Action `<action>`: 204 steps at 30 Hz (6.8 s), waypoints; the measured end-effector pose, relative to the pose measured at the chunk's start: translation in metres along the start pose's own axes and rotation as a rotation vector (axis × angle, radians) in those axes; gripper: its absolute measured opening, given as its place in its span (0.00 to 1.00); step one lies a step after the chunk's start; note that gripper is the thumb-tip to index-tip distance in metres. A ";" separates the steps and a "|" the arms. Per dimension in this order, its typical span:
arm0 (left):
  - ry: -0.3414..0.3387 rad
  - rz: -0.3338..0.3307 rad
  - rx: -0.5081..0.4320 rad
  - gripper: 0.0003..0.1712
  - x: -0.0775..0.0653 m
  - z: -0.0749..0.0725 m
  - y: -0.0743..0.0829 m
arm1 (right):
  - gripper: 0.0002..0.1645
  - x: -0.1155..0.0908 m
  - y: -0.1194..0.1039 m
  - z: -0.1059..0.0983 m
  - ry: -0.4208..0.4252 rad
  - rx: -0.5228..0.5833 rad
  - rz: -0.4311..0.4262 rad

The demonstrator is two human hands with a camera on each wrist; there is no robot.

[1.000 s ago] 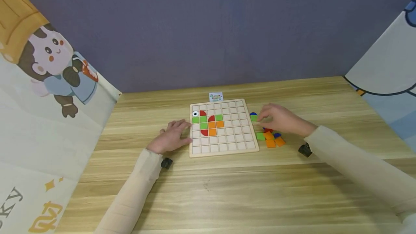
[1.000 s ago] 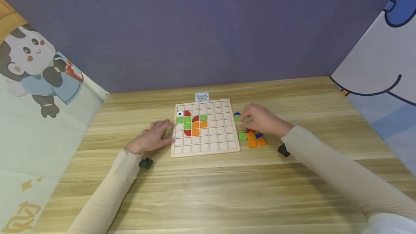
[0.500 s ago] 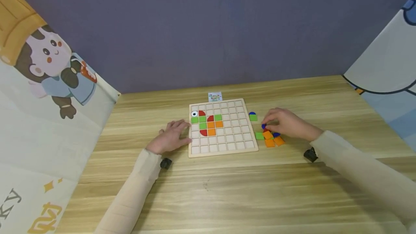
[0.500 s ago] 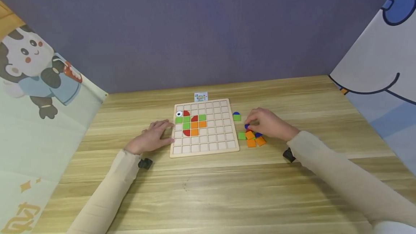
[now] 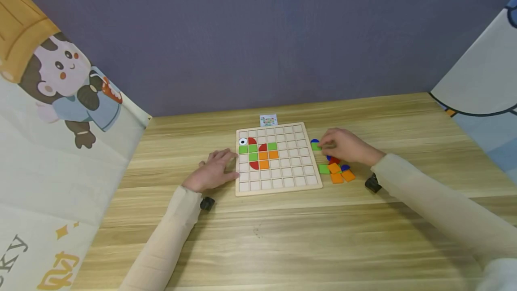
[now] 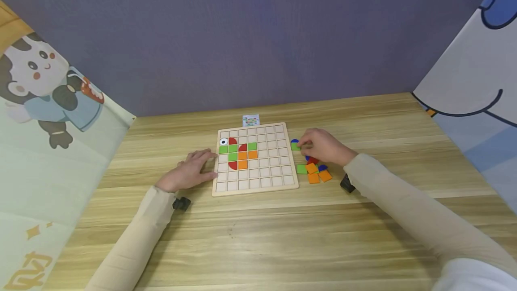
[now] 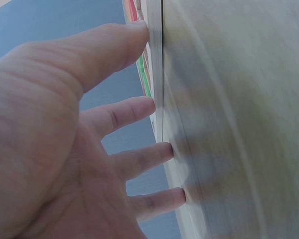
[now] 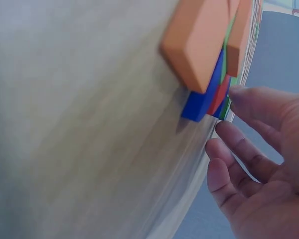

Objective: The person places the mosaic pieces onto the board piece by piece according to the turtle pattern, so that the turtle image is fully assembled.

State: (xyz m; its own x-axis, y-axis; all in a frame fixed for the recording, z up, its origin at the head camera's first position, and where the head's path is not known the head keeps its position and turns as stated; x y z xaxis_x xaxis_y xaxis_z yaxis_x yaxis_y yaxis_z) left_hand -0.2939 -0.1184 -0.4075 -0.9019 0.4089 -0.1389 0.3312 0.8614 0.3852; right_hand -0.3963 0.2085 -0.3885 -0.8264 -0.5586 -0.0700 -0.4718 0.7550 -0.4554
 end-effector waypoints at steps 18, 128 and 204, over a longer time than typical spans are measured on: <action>0.003 0.000 -0.012 0.36 -0.001 -0.001 0.001 | 0.08 0.009 -0.008 -0.002 0.003 0.030 0.058; -0.001 0.029 -0.034 0.35 -0.009 -0.002 0.000 | 0.07 -0.014 -0.062 0.004 -0.052 -0.022 -0.078; 0.011 0.032 -0.039 0.34 -0.011 -0.006 0.000 | 0.11 -0.056 -0.042 0.006 -0.054 -0.078 -0.104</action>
State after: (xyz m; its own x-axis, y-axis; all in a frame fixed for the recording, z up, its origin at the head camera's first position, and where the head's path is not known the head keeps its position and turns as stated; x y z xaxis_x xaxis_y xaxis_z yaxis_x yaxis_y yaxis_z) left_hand -0.2857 -0.1242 -0.4008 -0.8942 0.4323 -0.1161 0.3488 0.8355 0.4246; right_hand -0.3282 0.2063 -0.3709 -0.7550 -0.6515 -0.0747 -0.5783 0.7152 -0.3924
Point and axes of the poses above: each hand's wrist, its own x-axis towards the middle knuckle, its own z-axis out of the palm, y = z × x, the point moved 7 cm from there along x, towards the middle knuckle, and after that the axes turned 9 degrees about z, right-handed, at the moved point
